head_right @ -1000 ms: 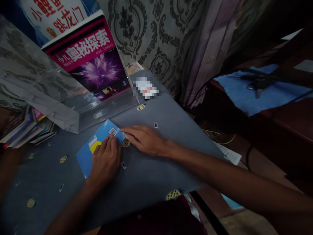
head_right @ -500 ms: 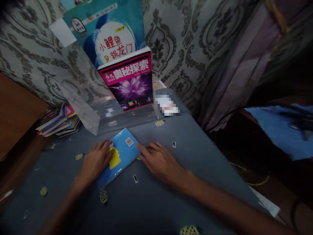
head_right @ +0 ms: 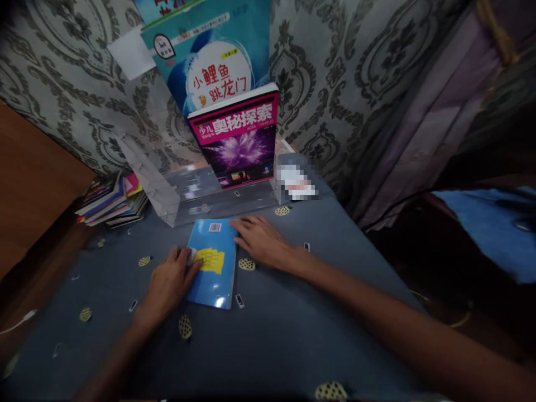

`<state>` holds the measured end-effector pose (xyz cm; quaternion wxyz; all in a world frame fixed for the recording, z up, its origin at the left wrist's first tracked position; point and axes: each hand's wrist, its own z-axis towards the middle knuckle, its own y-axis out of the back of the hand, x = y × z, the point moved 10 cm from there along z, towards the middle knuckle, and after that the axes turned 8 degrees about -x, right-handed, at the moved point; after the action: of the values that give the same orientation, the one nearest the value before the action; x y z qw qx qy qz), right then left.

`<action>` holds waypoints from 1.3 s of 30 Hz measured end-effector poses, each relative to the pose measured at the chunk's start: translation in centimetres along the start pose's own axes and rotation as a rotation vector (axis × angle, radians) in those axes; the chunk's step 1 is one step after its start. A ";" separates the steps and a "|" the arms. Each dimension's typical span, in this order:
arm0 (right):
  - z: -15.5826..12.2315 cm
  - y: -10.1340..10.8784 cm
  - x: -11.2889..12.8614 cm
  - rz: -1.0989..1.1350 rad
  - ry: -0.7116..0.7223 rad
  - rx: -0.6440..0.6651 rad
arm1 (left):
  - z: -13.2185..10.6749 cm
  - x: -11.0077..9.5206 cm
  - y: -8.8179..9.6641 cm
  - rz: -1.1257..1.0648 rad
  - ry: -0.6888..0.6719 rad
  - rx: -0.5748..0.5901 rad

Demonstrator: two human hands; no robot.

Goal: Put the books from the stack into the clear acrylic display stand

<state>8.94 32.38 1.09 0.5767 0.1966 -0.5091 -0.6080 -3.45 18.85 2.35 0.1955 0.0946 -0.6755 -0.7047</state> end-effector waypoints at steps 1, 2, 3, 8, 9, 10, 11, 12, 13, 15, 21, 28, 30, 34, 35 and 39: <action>0.2 -0.4 -0.3 0.010 0.000 0.014 | 0.0 0.0 0.0 0.009 -0.002 0.013; 0.5 -0.8 -0.6 0.019 -0.002 0.027 | 0.0 -0.1 0.0 0.019 -0.007 0.024; 0.7 -1.1 -0.8 0.026 -0.004 0.035 | 0.0 -0.1 0.1 0.031 -0.013 0.028; 1.3 -1.9 -1.6 0.069 -0.013 0.007 | -1.1 -1.6 1.3 0.030 -0.165 -0.131; 1.3 -2.0 -1.7 0.075 -0.010 0.001 | -1.7 -2.6 1.6 -0.028 -0.251 -0.174; 1.3 -2.0 -1.7 0.080 -0.008 -0.008 | -2.5 -3.7 1.8 -0.102 -0.350 -0.205; 1.3 -2.0 -1.7 0.082 -0.006 -0.017 | -3.4 -4.8 1.8 -0.178 -0.450 -0.221; 1.3 -2.0 -1.7 0.082 -0.005 -0.028 | -4.2 -5.8 1.8 -0.236 -0.534 -0.227; 1.2 -1.9 -1.6 0.081 -0.004 -0.035 | -4.9 -6.5 1.7 -0.268 -0.595 -0.228; 1.2 -1.8 -1.5 0.078 -0.003 -0.037 | -5.6 -7.4 1.5 -0.256 -0.654 -0.246; 1.1 -1.7 -0.8 0.044 -0.007 -0.015 | -6.0 -8.0 2.1 -0.171 -0.704 -0.414; -0.7 -1.0 1.2 0.057 0.054 -0.105 | -6.6 -8.2 1.9 -0.169 -0.740 -0.456; -1.8 -0.6 1.9 0.099 0.070 -0.112 | -6.5 -8.1 1.6 -0.186 -0.722 -0.427; -4.0 0.5 3.2 0.219 0.069 -0.102 | -6.6 -8.1 1.7 -0.175 -0.727 -0.433; -4.5 0.8 3.5 0.261 0.060 -0.091 | -6.7 -8.1 1.7 -0.168 -0.731 -0.440; -6.0 1.6 4.3 0.437 -0.001 -0.053 | -6.5 -7.9 1.5 -0.182 -0.710 -0.405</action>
<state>13.53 26.47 1.49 0.6994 0.0661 -0.5236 -0.4820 6.53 16.12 2.31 -0.0979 -0.1354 -0.5378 -0.8264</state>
